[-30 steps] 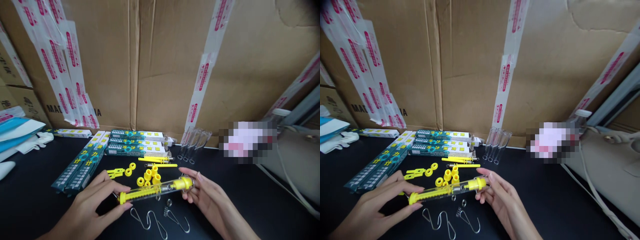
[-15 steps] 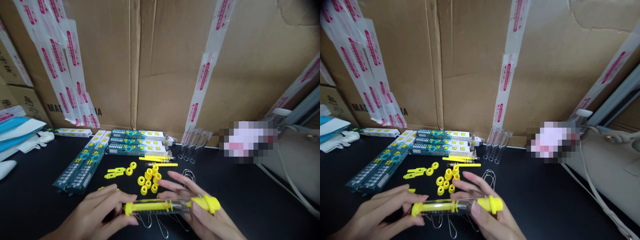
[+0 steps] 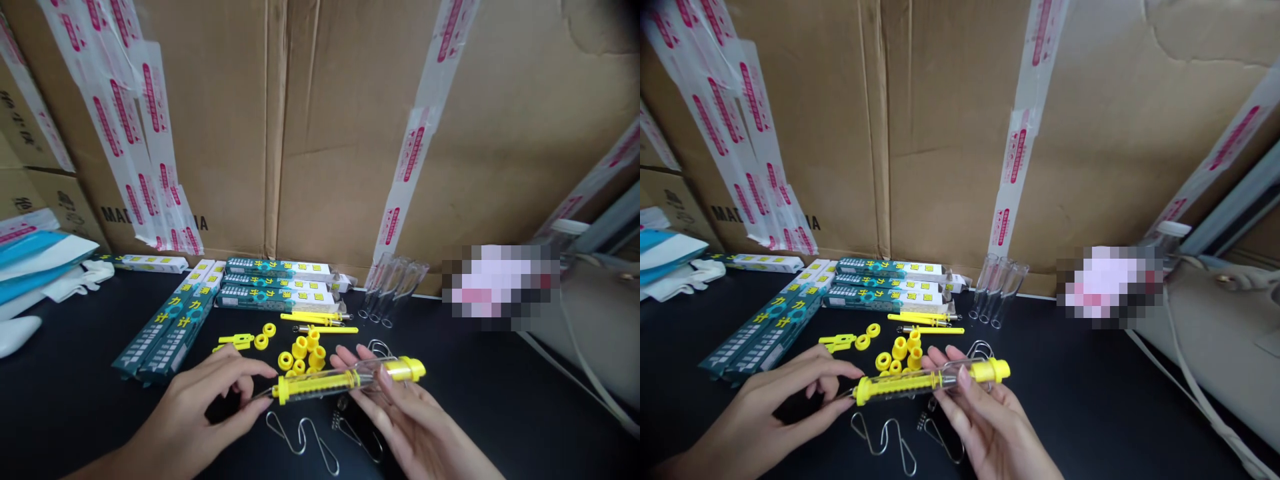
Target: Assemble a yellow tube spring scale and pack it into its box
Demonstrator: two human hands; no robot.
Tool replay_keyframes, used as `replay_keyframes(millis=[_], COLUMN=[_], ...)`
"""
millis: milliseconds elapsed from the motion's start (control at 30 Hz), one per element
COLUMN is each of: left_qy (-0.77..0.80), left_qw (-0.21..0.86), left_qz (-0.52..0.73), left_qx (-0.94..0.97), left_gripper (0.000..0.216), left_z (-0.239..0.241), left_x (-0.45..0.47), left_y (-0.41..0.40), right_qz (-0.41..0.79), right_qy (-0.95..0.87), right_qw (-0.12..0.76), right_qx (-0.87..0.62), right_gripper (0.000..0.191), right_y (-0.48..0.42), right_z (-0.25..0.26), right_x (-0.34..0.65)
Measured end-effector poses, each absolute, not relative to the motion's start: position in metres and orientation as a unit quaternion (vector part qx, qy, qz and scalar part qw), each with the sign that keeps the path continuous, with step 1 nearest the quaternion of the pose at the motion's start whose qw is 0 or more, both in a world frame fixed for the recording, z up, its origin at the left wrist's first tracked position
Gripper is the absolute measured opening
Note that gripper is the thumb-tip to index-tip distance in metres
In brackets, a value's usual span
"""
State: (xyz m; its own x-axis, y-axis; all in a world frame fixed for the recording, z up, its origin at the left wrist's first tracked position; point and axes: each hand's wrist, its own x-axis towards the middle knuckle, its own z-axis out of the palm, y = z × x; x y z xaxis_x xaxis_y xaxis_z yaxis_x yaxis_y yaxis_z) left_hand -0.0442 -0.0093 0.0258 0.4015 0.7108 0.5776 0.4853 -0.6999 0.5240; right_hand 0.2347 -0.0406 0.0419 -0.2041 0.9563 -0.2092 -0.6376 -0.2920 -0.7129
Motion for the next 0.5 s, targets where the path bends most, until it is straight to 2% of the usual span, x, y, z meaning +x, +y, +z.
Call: replay_keyframes(millis=[267,500], left_qy=[0.349,0.342], left_qw=[0.255,0.291], left_qz=[0.38,0.355], left_qx=[0.818,0.82], left_gripper=[0.018,0.017], left_z=[0.0342,0.0317], left_x=[-0.0436,-0.0451], left_y=[-0.0107,-0.0128], right_qz=[0.792,0.792], right_qy=[-0.189,-0.199], right_qw=[0.519,0.503], right_qx=[-0.262,-0.282], right_gripper=[0.038,0.044], right_y=[-0.0408,-0.0423], right_z=[0.0411,0.05], right_x=[0.2387,0.2346])
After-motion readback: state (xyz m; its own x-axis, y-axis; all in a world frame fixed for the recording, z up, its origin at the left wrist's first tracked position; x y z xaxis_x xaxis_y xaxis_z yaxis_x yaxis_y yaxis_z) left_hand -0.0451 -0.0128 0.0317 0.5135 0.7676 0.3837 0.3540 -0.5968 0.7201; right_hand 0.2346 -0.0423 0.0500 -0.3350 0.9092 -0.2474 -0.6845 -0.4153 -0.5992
